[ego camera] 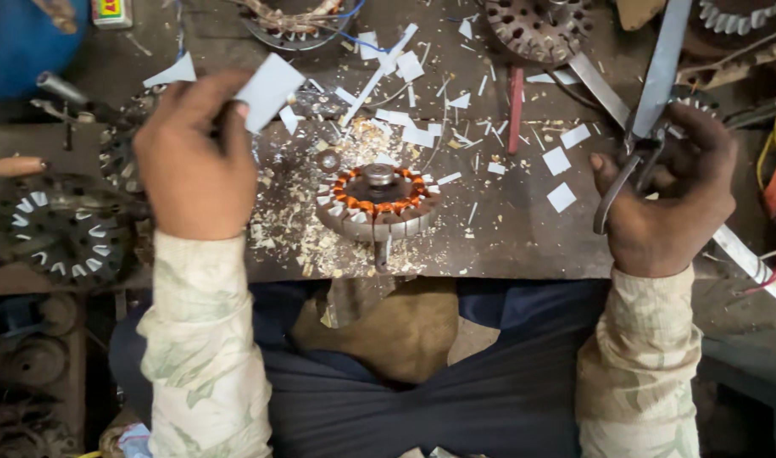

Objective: The person sits on the floor and assembles a motor stator by inserting white insulating paper into the copper windings. They use scissors to cut the paper into small pieces and a knife to tuck the paper into the slots of the stator.

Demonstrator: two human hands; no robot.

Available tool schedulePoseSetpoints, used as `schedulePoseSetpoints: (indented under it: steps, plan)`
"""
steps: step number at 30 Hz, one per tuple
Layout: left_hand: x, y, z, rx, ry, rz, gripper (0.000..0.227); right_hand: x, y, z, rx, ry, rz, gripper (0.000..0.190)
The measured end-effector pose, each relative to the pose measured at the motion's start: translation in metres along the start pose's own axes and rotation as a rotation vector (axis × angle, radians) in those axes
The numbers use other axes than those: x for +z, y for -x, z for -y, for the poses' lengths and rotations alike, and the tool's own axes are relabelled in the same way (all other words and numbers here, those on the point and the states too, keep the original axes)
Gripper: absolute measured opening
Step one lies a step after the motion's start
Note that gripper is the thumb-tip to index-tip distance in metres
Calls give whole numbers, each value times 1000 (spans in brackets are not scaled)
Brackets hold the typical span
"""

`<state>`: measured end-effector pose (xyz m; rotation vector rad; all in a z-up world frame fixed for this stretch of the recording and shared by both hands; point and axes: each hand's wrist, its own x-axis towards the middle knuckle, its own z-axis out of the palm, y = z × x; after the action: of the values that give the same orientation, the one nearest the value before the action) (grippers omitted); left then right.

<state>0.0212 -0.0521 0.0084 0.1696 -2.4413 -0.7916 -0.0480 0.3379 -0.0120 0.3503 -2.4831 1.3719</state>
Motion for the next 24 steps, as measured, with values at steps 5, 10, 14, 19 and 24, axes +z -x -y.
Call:
schedulePoseSetpoints:
  steps: [5, 10, 14, 19, 24]
  plan:
    - [16, 4, 4, -5, 67, 18, 16, 19, 7, 8, 34, -100, 41, 61]
    - [26, 5, -14, -347, 523, 112, 13, 35, 29, 22, 216, -611, 101, 64]
    - [28, 0, -22, -281, 370, 76, 19, 39, 33, 25, 277, -675, 120, 66]
    - [28, 1, -14, -274, 334, 85, 37, 44, 27, 16, 190, -142, 155, 59]
    - [44, 14, 12, -80, 15, 180, 31, 58, 21, 8, 64, 105, 300, 59]
